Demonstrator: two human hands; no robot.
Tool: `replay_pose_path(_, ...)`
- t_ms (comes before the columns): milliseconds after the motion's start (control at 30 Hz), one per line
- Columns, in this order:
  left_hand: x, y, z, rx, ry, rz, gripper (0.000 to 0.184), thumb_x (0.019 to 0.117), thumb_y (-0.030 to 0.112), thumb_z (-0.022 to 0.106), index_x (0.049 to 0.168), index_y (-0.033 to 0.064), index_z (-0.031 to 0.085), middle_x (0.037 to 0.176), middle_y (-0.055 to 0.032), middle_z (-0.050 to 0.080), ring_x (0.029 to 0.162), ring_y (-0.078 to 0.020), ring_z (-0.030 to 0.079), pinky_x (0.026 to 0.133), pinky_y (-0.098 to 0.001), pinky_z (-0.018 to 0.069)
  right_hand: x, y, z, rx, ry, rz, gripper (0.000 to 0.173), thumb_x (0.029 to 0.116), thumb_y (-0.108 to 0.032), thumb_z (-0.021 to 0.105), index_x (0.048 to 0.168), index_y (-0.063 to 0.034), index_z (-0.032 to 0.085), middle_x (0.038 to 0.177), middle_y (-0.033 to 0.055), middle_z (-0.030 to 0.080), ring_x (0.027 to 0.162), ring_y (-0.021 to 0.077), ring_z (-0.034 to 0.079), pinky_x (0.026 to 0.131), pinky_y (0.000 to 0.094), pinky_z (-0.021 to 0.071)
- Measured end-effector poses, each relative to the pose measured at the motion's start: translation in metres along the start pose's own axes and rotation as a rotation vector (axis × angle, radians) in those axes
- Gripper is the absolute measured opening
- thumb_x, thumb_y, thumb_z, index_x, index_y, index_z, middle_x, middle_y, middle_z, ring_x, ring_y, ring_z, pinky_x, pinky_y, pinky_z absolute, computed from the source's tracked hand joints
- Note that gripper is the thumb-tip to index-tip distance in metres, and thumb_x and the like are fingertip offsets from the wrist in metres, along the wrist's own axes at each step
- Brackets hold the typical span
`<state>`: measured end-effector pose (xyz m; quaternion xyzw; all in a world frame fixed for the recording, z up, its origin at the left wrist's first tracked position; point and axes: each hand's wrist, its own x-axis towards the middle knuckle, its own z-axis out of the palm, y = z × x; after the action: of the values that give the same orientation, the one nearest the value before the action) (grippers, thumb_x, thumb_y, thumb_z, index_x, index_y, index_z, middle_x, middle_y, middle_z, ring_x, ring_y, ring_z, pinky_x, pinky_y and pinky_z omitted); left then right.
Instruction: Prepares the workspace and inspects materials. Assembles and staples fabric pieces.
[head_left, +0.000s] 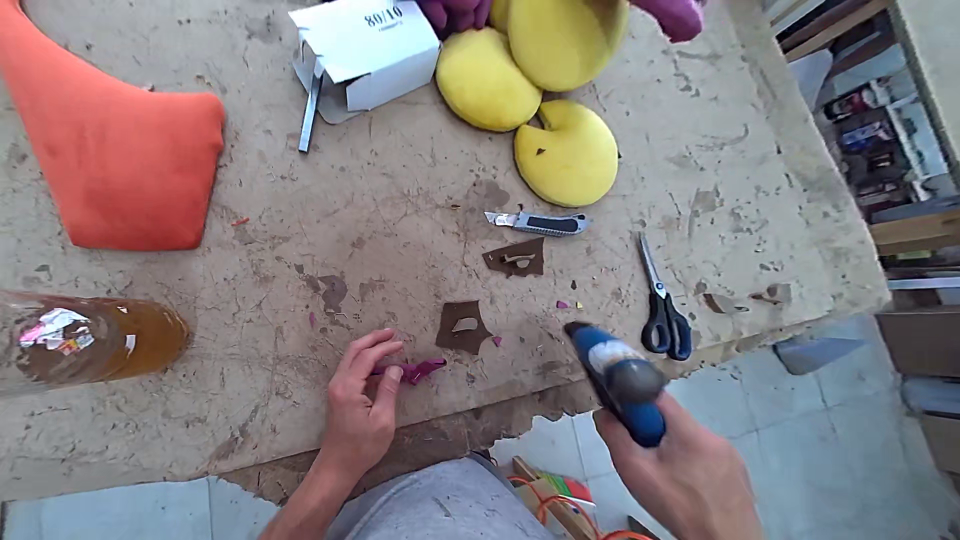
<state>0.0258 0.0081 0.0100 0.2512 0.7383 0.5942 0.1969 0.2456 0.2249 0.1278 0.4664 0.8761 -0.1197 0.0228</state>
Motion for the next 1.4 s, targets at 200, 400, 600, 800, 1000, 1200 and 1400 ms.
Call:
replay_pose_path(200, 0.006, 0.001, -0.012, 0.708, -0.25, 0.338, 0.046, 0.0861, 0.021, 0.07, 0.132, 0.021, 0.068, 0.134, -0.0025, 0.066, 0.128, -0.0246, 0.059, 0.107, -0.0545, 0.0475, 0.059, 0.026, 0.057, 0.055, -0.045, 0.001, 0.067, 0.0911, -0.024, 0.065, 0.153, -0.008, 0.047, 0.128, 0.0297, 0.063, 0.109, 0.0515, 0.065, 0.086, 0.073, 0.0486)
replay_pose_path(400, 0.016, 0.042, -0.007, -0.276, -0.177, -0.258, 0.04, 0.0966, 0.014, 0.066, 0.135, 0.0037, 0.061, 0.102, -0.0105, 0.075, 0.085, -0.0164, 0.071, 0.075, -0.0319, 0.0599, 0.057, 0.04, 0.07, 0.138, 0.009, -0.097, 0.068, 0.088, -0.032, 0.061, 0.151, -0.01, 0.049, 0.125, 0.0258, 0.066, 0.106, 0.0493, 0.067, 0.082, 0.0711, 0.0508)
replay_pose_path(600, 0.013, 0.116, 0.002, -1.016, -0.303, -0.243, 0.039, 0.0974, 0.018, 0.07, 0.132, 0.004, 0.061, 0.107, -0.0165, 0.073, 0.09, -0.0197, 0.073, 0.084, -0.0336, 0.0608, 0.057, 0.049, 0.066, 0.185, 0.001, -0.143, 0.07, 0.0879, -0.028, 0.066, 0.152, -0.0081, 0.049, 0.131, 0.0311, 0.06, 0.111, 0.0536, 0.062, 0.086, 0.0717, 0.0496)
replay_pose_path(800, 0.006, 0.15, 0.018, -0.963, -0.306, -0.133, 0.028, 0.0986, 0.016, 0.068, 0.123, 0.0047, 0.061, 0.108, -0.0148, 0.073, 0.093, -0.0194, 0.073, 0.085, -0.0337, 0.0609, 0.031, -0.005, -0.01, 0.836, -0.043, -0.355, 0.037, 0.0984, -0.021, 0.062, 0.129, -0.0009, 0.065, 0.111, 0.0088, 0.073, 0.092, 0.0152, 0.072, 0.076, 0.0339, 0.0628)
replay_pose_path(1000, -0.007, 0.172, 0.038, -0.313, -0.025, 0.303, 0.016, 0.0949, 0.012, 0.073, 0.108, 0.0039, 0.069, 0.106, -0.0074, 0.075, 0.096, -0.0133, 0.073, 0.084, -0.0292, 0.0627, 0.005, -0.069, -0.046, 1.33, -0.199, -0.601, 0.027, 0.0956, -0.013, 0.072, 0.119, -0.0004, 0.067, 0.109, 0.0064, 0.07, 0.083, 0.0096, 0.07, 0.069, 0.0277, 0.0639)
replay_pose_path(1200, -0.012, 0.177, 0.03, -0.067, 0.029, 0.507, 0.011, 0.0948, 0.009, 0.071, 0.105, 0.0057, 0.076, 0.112, -0.0069, 0.071, 0.103, -0.0115, 0.068, 0.086, -0.0251, 0.0612, -0.001, -0.085, -0.046, 1.4, -0.134, -0.63, 0.026, 0.0936, -0.01, 0.075, 0.115, 0.0035, 0.07, 0.11, 0.008, 0.073, 0.093, 0.0121, 0.074, 0.078, 0.0288, 0.066)
replay_pose_path(1400, -0.01, 0.186, 0.025, -0.177, 0.019, 0.457, 0.019, 0.0978, 0.012, 0.069, 0.113, 0.0021, 0.073, 0.107, -0.008, 0.072, 0.095, -0.0132, 0.071, 0.083, -0.0287, 0.0633, 0.001, -0.085, -0.045, 1.263, -0.097, -0.725, 0.023, 0.0983, -0.011, 0.069, 0.114, 0.0047, 0.069, 0.108, 0.0082, 0.071, 0.096, 0.0099, 0.072, 0.082, 0.0267, 0.065)
